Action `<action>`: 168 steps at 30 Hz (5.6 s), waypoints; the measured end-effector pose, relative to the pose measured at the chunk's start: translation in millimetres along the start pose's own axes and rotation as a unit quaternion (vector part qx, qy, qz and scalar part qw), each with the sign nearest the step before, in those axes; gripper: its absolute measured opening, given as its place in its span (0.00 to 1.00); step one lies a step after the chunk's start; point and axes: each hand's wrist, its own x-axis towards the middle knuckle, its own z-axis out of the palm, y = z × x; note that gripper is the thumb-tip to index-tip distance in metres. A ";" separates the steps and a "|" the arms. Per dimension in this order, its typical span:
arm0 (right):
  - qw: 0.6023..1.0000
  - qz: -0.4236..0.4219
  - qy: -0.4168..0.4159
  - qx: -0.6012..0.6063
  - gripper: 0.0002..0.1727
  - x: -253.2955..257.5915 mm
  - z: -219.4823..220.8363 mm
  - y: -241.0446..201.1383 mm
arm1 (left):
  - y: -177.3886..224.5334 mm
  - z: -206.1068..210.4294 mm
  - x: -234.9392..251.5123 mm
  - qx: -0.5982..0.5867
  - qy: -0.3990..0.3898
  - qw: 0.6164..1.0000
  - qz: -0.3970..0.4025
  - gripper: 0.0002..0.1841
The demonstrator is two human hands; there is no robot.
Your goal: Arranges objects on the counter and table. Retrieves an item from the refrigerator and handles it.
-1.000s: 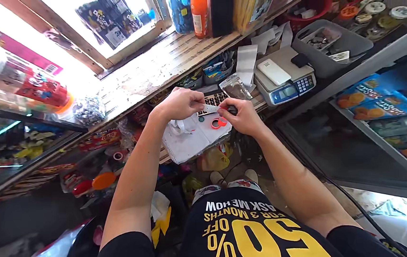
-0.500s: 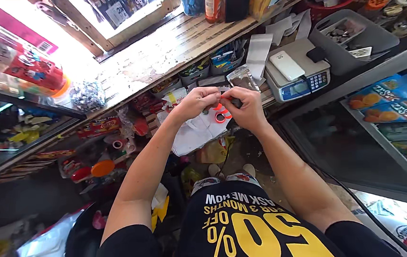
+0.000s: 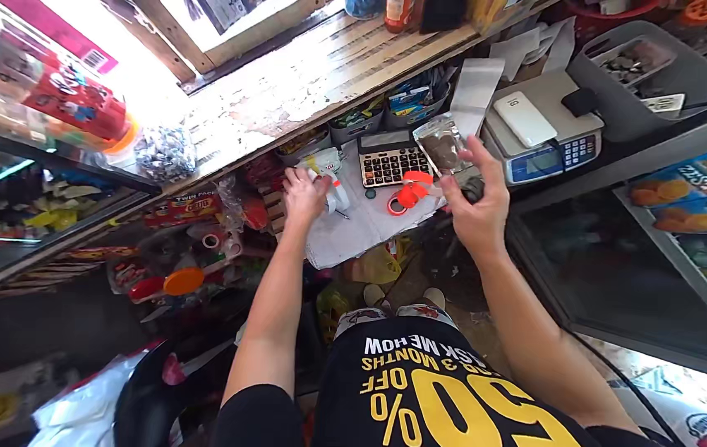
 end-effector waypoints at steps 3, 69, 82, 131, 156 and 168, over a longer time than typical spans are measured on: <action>0.994 0.043 -0.012 0.099 0.29 -41.4 4.6 0.7 | 0.0 51.8 -0.7 0.015 -0.038 0.999 -0.014 0.57; 0.966 0.114 -0.163 0.164 0.15 -101.1 42.8 -15.1 | -78.7 46.9 -183.6 -0.500 0.149 0.852 0.050 0.41; 0.963 0.048 -0.112 0.239 0.32 -135.4 -19.9 -10.7 | 96.8 84.4 -252.8 -0.425 -0.186 0.868 0.176 0.30; 0.936 0.250 0.077 0.236 0.14 -153.7 -177.3 147.0 | 250.6 113.0 -110.8 -0.242 -0.310 0.903 0.172 0.22; 0.793 0.386 -0.170 -0.439 0.56 85.8 -259.7 206.6 | 212.2 125.2 71.0 -0.192 -0.099 0.968 0.131 0.16; 0.776 0.455 -0.123 -0.419 0.52 141.8 -254.2 208.0 | 232.5 42.8 31.2 -0.525 -0.011 0.835 0.163 0.12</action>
